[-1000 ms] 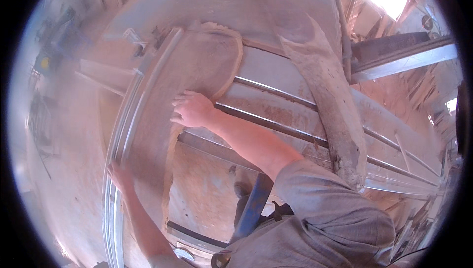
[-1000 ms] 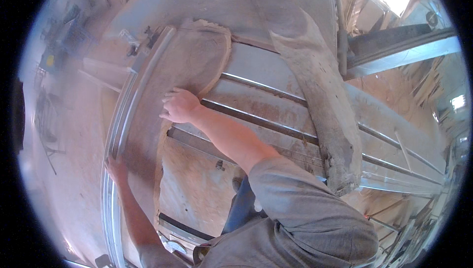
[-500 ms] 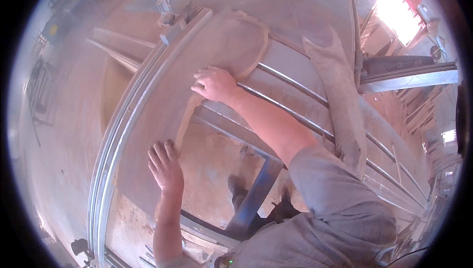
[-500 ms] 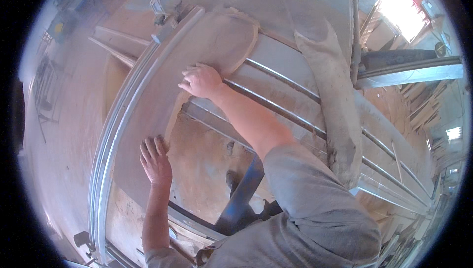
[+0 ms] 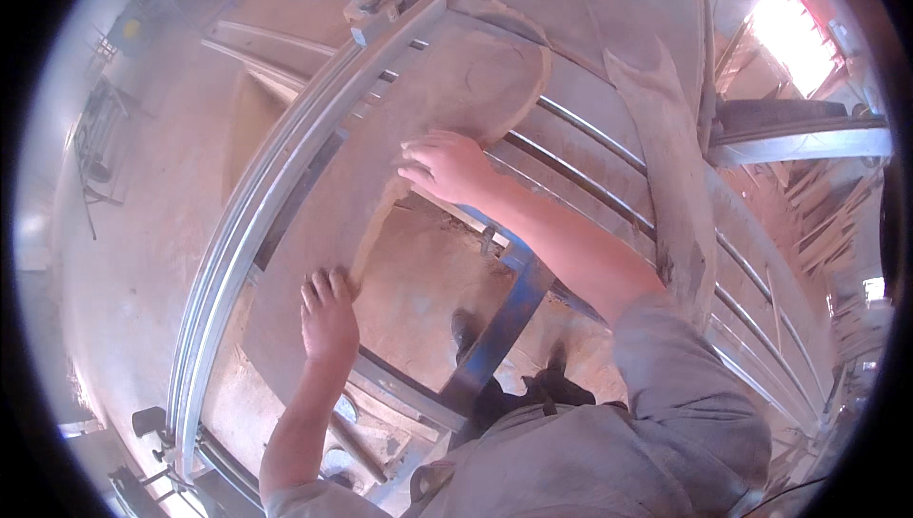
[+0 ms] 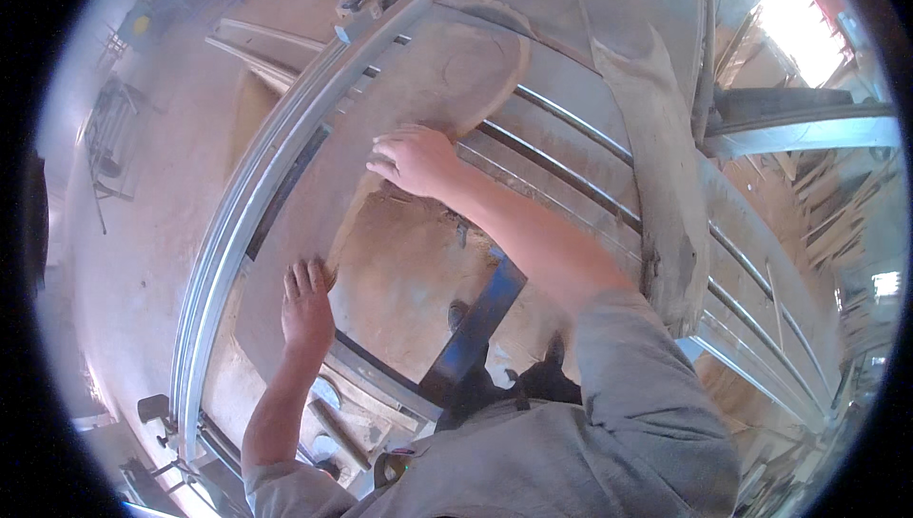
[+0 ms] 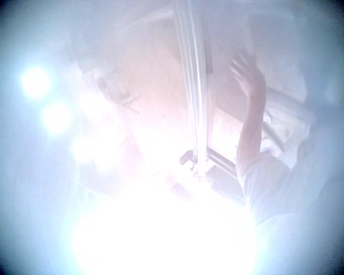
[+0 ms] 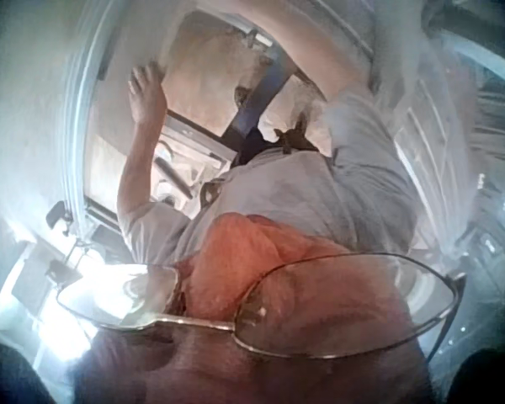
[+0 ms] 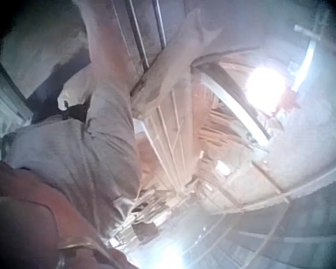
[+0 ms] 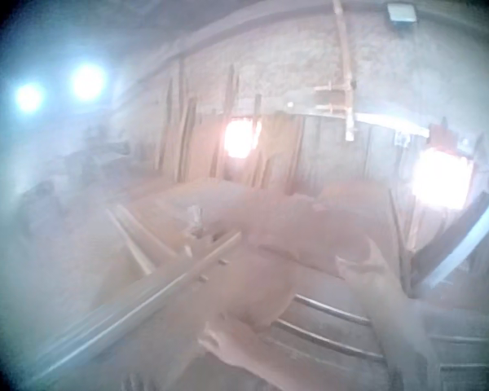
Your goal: The person positions a large irregular plank on a band saw table, aligns it with the blade, and pushes it through to cut a curved edge. The person repeats this process with several other planks, adjusting their position before each cut.
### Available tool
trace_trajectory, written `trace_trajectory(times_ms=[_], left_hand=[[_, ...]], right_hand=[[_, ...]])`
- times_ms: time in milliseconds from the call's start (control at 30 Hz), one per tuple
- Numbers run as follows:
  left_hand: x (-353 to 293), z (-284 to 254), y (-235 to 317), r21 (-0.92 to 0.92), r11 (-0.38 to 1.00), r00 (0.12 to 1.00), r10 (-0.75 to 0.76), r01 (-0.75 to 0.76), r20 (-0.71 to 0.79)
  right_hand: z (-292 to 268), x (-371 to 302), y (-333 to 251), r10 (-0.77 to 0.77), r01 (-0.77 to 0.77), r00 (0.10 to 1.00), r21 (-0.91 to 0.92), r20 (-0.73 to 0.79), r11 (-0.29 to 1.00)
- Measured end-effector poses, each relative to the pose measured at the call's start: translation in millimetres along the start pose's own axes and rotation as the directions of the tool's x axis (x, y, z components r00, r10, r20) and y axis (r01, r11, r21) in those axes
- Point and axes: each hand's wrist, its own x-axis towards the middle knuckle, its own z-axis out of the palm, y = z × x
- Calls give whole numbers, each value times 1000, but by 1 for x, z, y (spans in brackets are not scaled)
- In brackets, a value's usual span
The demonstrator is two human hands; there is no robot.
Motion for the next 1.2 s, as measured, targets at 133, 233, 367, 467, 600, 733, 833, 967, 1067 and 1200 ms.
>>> trace_trajectory(times_ms=[133, 233, 367, 467, 600, 733, 833, 967, 1067, 1200], left_hand=[[-30, -74, -17, -276, 957, 969, -24, 94, 245], [-26, -146, -5, -305, 889, 831, -133, 340, 540], [-44, -193, 22, -539, 754, 873, -90, 374, 479], [-66, -168, 39, -802, 393, 874, -13, 450, 485], [-84, -154, 111, -885, -116, 892, 10, 451, 453], [-104, -102, 133, -832, -249, 867, 79, 495, 492], [-112, -77, 146, -812, -286, 849, 11, 509, 529], [-127, -54, 169, -750, -408, 828, 28, 521, 560], [-132, -22, 165, -757, -386, 834, 64, 527, 548], [-144, -17, 176, -744, -412, 822, 21, 525, 569]], right_hand=[[-76, -60, -66, 147, -81, 980, 404, -133, 911], [-84, -141, -98, 519, -419, 848, 732, 105, 537], [-41, -244, -142, 384, -758, 641, 469, 664, 453], [-44, -309, -181, 215, -840, 542, 511, 813, 183], [-63, -367, -185, 84, -831, 402, 402, 912, -385], [-113, -385, -168, 231, -737, 395, 457, 889, -498], [-119, -405, -154, 351, -731, 425, 545, 835, -411], [-166, -403, -159, 503, -850, 366, 501, 783, -162], [-126, -444, -153, 553, -811, 432, 575, 712, -106], [-110, -469, -150, 605, -829, 313, 521, 732, -202]])
